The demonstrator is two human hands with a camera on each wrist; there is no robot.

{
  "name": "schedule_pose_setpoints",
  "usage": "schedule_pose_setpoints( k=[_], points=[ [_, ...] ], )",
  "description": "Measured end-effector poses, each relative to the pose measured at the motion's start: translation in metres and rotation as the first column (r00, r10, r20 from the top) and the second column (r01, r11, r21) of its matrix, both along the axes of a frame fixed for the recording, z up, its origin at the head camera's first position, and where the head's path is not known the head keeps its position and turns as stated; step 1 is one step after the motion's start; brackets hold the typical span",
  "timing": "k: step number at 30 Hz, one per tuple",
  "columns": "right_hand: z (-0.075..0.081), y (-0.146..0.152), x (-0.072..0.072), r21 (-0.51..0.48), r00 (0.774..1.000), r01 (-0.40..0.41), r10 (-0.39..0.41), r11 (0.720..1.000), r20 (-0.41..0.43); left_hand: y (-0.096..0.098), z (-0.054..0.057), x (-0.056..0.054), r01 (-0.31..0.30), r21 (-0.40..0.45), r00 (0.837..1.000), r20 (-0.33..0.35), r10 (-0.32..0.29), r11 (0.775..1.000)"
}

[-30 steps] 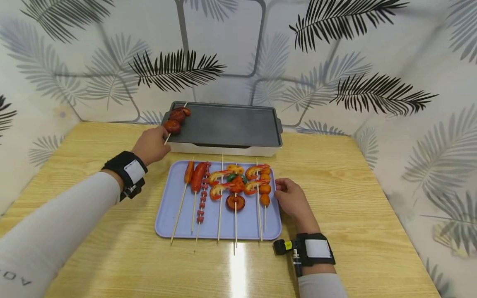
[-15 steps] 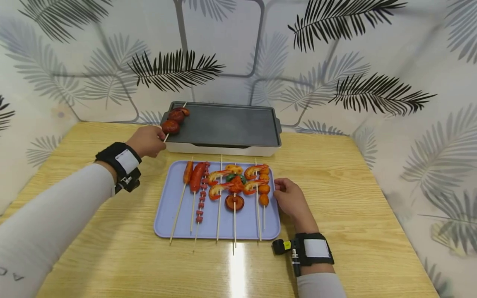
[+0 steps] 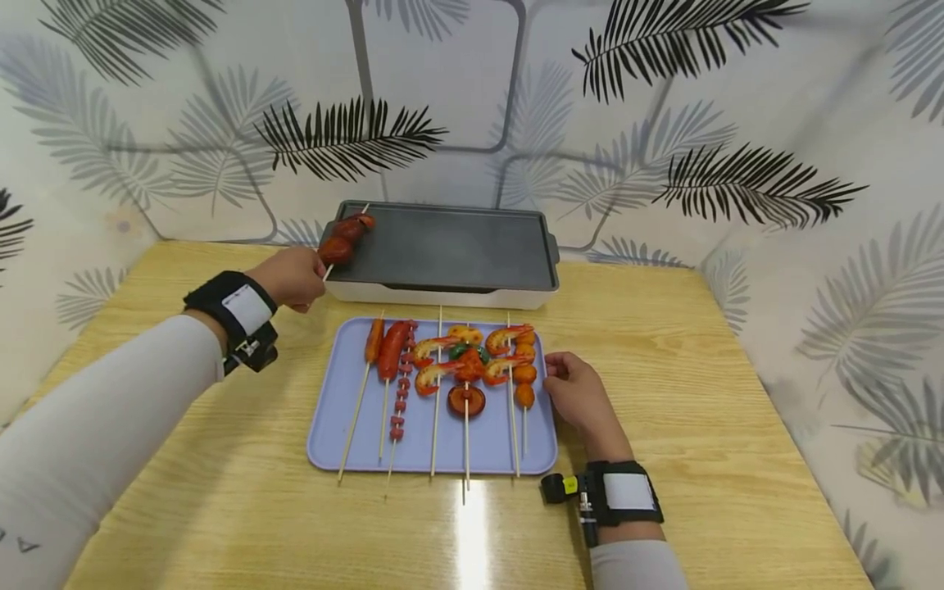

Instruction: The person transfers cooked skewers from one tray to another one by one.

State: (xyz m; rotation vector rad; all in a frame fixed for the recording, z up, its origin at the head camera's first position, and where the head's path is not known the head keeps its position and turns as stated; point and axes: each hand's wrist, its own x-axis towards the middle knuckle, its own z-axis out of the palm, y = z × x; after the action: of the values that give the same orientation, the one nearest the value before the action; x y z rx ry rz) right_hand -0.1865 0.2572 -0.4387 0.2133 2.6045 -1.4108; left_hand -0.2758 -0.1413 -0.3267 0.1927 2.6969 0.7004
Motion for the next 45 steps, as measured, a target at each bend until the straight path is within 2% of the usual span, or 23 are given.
schedule_pose_setpoints(
  k=[5, 10, 16, 22, 29, 31, 34, 38, 45],
  points=[
    [0.000, -0.001, 0.000, 0.000, 1.000, 0.000, 0.000, 1.000, 0.005, -0.005, 0.002, 0.001, -0.065, 0.055, 0.994, 0.089, 0.060, 0.996],
    [-0.001, 0.000, 0.000, 0.014, 1.000, 0.001, -0.001, 1.000, 0.004, -0.008, -0.001, 0.002, -0.139, 0.122, 0.986, 0.105, 0.126, 0.983],
    [-0.001, 0.005, 0.005, 0.039, 0.999, 0.019, -0.020, 0.999, 0.027, -0.004, -0.009, 0.005, -0.138, 0.200, 0.989, 0.076, 0.125, 0.970],
    [-0.001, 0.003, 0.005, 0.017, 1.000, 0.010, -0.011, 1.000, 0.017, -0.002, -0.009, 0.012, -0.144, 0.232, 0.989, 0.066, 0.132, 0.962],
    [0.000, 0.000, 0.004, 0.018, 1.000, 0.005, -0.005, 1.000, 0.015, -0.005, -0.010, 0.019, -0.123, 0.328, 0.992, 0.062, 0.109, 0.937],
    [0.000, -0.001, 0.003, 0.016, 1.000, 0.002, -0.002, 1.000, 0.013, -0.007, -0.009, 0.023, -0.107, 0.338, 0.994, 0.041, 0.099, 0.935],
    [0.001, -0.002, 0.003, 0.015, 1.000, -0.003, 0.003, 1.000, 0.013, -0.008, -0.007, 0.030, -0.066, 0.300, 0.996, -0.034, 0.080, 0.952],
    [0.001, -0.003, 0.002, 0.009, 1.000, -0.004, 0.004, 1.000, 0.015, -0.005, -0.004, 0.041, -0.022, 0.209, 0.989, -0.139, 0.052, 0.978],
    [0.002, -0.004, 0.002, 0.012, 1.000, 0.000, 0.000, 1.000, 0.019, 0.001, -0.003, 0.060, -0.015, 0.164, 0.973, -0.226, 0.052, 0.986]
  ],
)
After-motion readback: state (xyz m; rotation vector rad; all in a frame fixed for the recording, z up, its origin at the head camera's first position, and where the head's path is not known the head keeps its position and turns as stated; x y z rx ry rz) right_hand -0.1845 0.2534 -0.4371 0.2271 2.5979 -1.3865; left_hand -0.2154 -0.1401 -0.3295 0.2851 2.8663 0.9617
